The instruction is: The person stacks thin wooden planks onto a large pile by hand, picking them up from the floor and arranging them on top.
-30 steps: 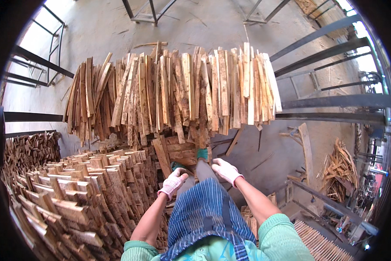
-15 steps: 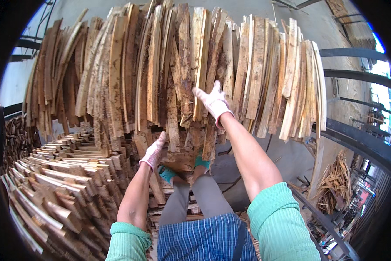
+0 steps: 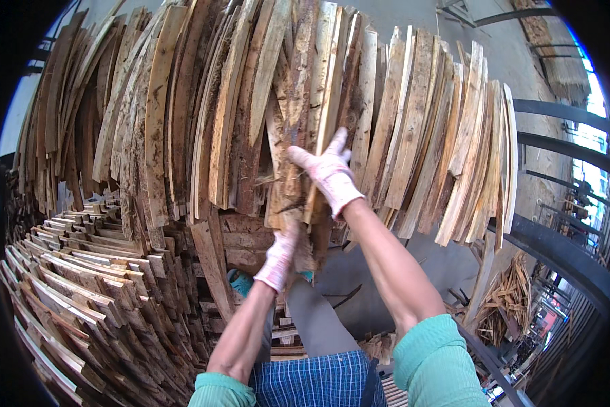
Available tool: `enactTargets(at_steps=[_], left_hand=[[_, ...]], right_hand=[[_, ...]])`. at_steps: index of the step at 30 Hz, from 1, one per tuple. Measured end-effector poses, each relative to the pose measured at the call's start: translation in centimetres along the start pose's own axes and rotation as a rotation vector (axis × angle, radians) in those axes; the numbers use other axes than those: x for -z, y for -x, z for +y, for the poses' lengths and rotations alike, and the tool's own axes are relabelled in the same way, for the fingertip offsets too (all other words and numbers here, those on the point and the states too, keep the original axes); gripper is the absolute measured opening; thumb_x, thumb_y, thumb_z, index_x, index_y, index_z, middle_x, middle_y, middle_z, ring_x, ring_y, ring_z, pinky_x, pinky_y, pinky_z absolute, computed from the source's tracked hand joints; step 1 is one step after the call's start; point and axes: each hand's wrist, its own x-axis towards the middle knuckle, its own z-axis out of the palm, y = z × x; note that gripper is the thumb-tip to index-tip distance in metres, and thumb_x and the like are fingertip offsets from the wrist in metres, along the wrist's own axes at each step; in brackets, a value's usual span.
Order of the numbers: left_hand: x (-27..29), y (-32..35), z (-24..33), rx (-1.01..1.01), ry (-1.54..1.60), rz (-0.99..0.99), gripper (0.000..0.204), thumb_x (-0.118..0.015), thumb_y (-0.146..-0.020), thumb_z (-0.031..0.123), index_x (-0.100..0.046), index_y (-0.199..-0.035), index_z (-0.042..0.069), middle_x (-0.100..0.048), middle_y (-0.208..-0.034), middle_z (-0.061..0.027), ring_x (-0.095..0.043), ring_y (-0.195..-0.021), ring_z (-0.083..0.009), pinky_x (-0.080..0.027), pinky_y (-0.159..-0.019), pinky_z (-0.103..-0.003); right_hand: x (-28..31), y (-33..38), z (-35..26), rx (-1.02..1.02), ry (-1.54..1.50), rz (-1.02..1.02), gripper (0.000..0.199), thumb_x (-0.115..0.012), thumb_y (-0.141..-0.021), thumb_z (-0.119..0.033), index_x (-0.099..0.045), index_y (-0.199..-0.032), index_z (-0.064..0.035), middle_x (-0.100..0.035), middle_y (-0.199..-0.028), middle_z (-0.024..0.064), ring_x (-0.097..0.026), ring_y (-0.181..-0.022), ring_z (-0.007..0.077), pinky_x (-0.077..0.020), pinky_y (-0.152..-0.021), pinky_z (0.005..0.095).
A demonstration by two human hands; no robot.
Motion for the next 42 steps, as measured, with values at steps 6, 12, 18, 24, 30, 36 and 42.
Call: enactTargets(at_steps=[6,12,18,24,30,36,42], left_hand=[[-7.2,3.1,-4.6,-0.203,-0.004,-0.080,0.126,-0.069,-0.089,0.053,0.022,-0.148,-0.010,-0.041,-0.147,-0.0222,-0.046,-0.128,-0.0268,-0.037,-0.108,-0.029],[-3.5,2.7,4.9,-0.213,0.487,-0.745,0.096,-0.047,-0.087,0.077,-0.031,-0.152,0.008,-0.048,-0.144,-0.0170,-0.050,-0.130,-0.0317,-0.042,-0.109,-0.051],[-3.9,-0.5,7.8,-0.085,0.211,-0.412,0.076,-0.075,-0.081,0.056,-0.053,-0.135,0.007,-0.066,-0.120,-0.0126,-0.067,-0.105,-0.0277,-0.056,-0.092,-0.047],[-9.8,9.3,11.1,-0.211,-0.063,-0.464,0.067,-0.074,-0.088,0.045,-0.048,-0.136,0.006,-0.066,-0.118,-0.0113,-0.067,-0.106,-0.0224,-0.056,-0.093,-0.035],[-13.2,24.1,7.6,-0.188,-0.138,-0.352,0.072,-0.075,-0.087,0.046,-0.043,-0.135,0.004,-0.060,-0.118,-0.0124,-0.062,-0.108,-0.0212,-0.055,-0.092,-0.038],[-12.6,34.3,5.8,-0.006,-0.343,-0.088,0.105,-0.083,-0.075,0.046,-0.021,-0.143,-0.002,-0.040,-0.130,-0.0213,-0.042,-0.120,-0.0324,-0.040,-0.103,-0.052],[-11.8,30.8,6.8,0.019,0.154,-0.129,0.095,-0.081,-0.082,0.030,-0.017,-0.150,0.011,-0.051,-0.130,-0.0176,-0.061,-0.111,-0.0336,-0.059,-0.084,-0.049]], right_hand=[[8.2,-0.7,1.5,0.370,-0.224,-0.122,0.120,-0.081,-0.076,-0.049,-0.004,-0.158,-0.0066,-0.044,-0.143,0.0199,-0.047,-0.131,0.0306,-0.0362,-0.114,0.0437],[9.5,-1.4,1.4,0.201,-0.522,-0.304,0.122,-0.082,-0.075,-0.049,-0.003,-0.158,-0.0076,-0.034,-0.155,0.0230,-0.032,-0.144,0.0328,-0.0222,-0.121,0.0424],[6.1,-1.9,4.2,0.421,-0.611,-0.229,0.113,-0.075,-0.085,-0.048,0.001,-0.159,-0.0110,-0.035,-0.155,0.0178,-0.027,-0.147,0.0291,-0.0204,-0.121,0.0433],[11.7,4.2,1.0,0.331,-0.602,-0.396,0.085,-0.067,-0.091,-0.043,-0.024,-0.156,-0.0074,-0.042,-0.149,0.0136,-0.040,-0.136,0.0243,-0.0295,-0.116,0.0364],[17.8,18.1,2.6,-0.035,-0.599,-0.517,0.077,-0.063,-0.091,-0.052,-0.038,-0.149,-0.0067,-0.055,-0.139,0.0153,-0.055,-0.125,0.0219,-0.0466,-0.106,0.0389],[16.8,28.0,8.1,-0.349,-0.965,-0.529,0.066,-0.062,-0.094,-0.049,-0.050,-0.139,-0.0013,-0.063,-0.130,0.0141,-0.066,-0.109,0.0213,-0.0543,-0.098,0.0367],[15.8,26.9,7.3,-0.361,-0.885,-0.574,0.058,-0.063,-0.095,-0.043,-0.052,-0.135,-0.0016,-0.067,-0.122,0.0149,-0.070,-0.099,0.0207,-0.0606,-0.084,0.0341]])
